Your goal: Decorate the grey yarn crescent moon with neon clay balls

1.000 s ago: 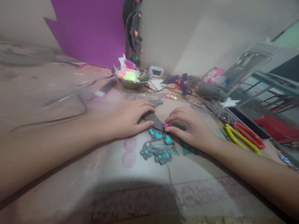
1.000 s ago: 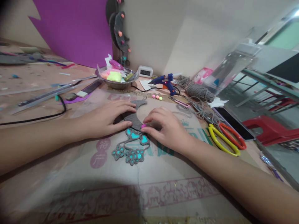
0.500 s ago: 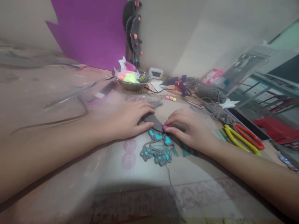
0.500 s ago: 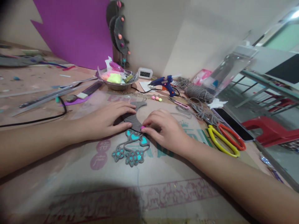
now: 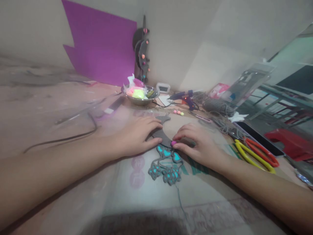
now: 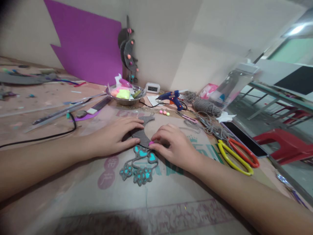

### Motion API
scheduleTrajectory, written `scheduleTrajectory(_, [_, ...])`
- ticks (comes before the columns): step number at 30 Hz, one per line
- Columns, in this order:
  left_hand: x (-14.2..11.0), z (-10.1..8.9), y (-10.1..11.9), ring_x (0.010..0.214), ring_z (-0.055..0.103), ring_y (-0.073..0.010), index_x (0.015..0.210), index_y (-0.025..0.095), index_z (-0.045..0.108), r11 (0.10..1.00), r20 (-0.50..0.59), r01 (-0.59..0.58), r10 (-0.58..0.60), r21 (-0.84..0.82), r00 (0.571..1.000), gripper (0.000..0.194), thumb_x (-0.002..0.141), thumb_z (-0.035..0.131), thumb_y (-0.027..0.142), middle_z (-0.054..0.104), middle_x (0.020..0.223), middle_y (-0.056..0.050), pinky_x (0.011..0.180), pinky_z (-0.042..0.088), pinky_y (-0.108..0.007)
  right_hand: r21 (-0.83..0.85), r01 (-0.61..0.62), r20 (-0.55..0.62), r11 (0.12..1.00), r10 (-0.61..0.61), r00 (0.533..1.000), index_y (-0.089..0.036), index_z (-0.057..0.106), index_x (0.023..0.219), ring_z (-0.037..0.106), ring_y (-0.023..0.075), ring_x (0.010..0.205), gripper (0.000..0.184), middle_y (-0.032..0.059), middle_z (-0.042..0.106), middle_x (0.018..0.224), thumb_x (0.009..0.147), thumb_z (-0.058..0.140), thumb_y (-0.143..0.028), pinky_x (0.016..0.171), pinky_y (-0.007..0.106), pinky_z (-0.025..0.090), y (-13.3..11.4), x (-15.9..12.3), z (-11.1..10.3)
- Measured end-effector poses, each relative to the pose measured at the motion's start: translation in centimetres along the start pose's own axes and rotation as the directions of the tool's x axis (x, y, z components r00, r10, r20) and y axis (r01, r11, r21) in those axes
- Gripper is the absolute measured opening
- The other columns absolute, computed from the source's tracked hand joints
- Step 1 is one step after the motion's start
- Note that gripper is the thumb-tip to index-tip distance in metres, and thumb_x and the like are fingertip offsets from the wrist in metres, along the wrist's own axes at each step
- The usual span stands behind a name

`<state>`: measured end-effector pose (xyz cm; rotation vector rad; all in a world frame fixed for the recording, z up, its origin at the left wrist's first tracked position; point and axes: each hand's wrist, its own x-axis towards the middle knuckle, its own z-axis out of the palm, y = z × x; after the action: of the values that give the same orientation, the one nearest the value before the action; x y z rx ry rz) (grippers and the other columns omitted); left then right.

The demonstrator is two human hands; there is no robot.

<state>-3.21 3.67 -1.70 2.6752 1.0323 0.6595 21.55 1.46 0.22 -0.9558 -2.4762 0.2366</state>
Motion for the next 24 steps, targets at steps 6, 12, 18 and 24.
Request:
scheduleTrajectory(6, [-0.1, 0.0, 0.2, 0.128, 0.054, -0.0289, 0.124, 0.019, 0.061, 1.000, -0.028, 0.008, -0.009, -0.015, 1.000, 0.040, 0.091, 0.057, 0.042, 0.061, 0.135, -0.012, 0.108, 0.043, -0.048, 0.043, -0.003, -0.010, 0.999, 0.003, 1.000, -0.021, 0.066, 0.088, 0.058, 0.0201, 0.082, 0.016, 0.0054, 0.066, 0.083, 0.094, 0.061, -0.034, 0.076, 0.036, 0.046, 0.1, -0.2, 0.4])
scheduleTrajectory(12, [-0.3, 0.2, 0.2, 0.130, 0.052, -0.0288, 0.124, 0.021, 0.061, 0.999, -0.030, 0.024, -0.025, -0.029, 0.999, 0.041, 0.091, 0.058, 0.044, 0.061, 0.136, -0.012, 0.109, 0.043, -0.050, 0.064, 0.018, -0.047, 0.998, -0.015, 0.999, -0.022, 0.064, 0.088, 0.060, 0.0203, 0.084, 0.014, 0.0049, 0.066, 0.084, 0.095, 0.059, -0.033, 0.077, 0.037, 0.048, -0.1, -0.2, 0.4])
scheduleTrajectory(18, [-0.1, -1.3, 0.2, 0.125, 0.057, -0.0249, 0.121, 0.021, 0.062, 1.000, -0.192, 0.014, -0.017, -0.021, 0.981, 0.036, 0.093, 0.054, 0.042, 0.064, 0.131, -0.010, 0.106, 0.047, -0.043, 0.113, -0.004, -0.167, 0.994, 0.023, 0.986, -0.023, 0.062, 0.100, 0.063, 0.0210, 0.088, 0.013, 0.0061, 0.067, 0.092, 0.097, 0.053, -0.031, 0.078, 0.036, 0.051, 0.4, -0.5, 0.9])
scheduleTrajectory(24, [6.5, -8.2, -5.1, 0.099, 0.066, -0.0203, 0.109, 0.021, 0.063, 0.930, -0.519, 0.363, -0.281, 0.061, 0.807, 0.020, 0.093, 0.053, 0.028, 0.071, 0.110, -0.005, 0.087, 0.053, -0.034, 0.200, -0.082, -0.177, 0.976, 0.118, 0.977, -0.023, 0.063, 0.096, 0.065, 0.0182, 0.083, 0.017, 0.0034, 0.067, 0.087, 0.098, 0.050, -0.034, 0.075, 0.031, 0.052, 0.5, -0.3, 1.4])
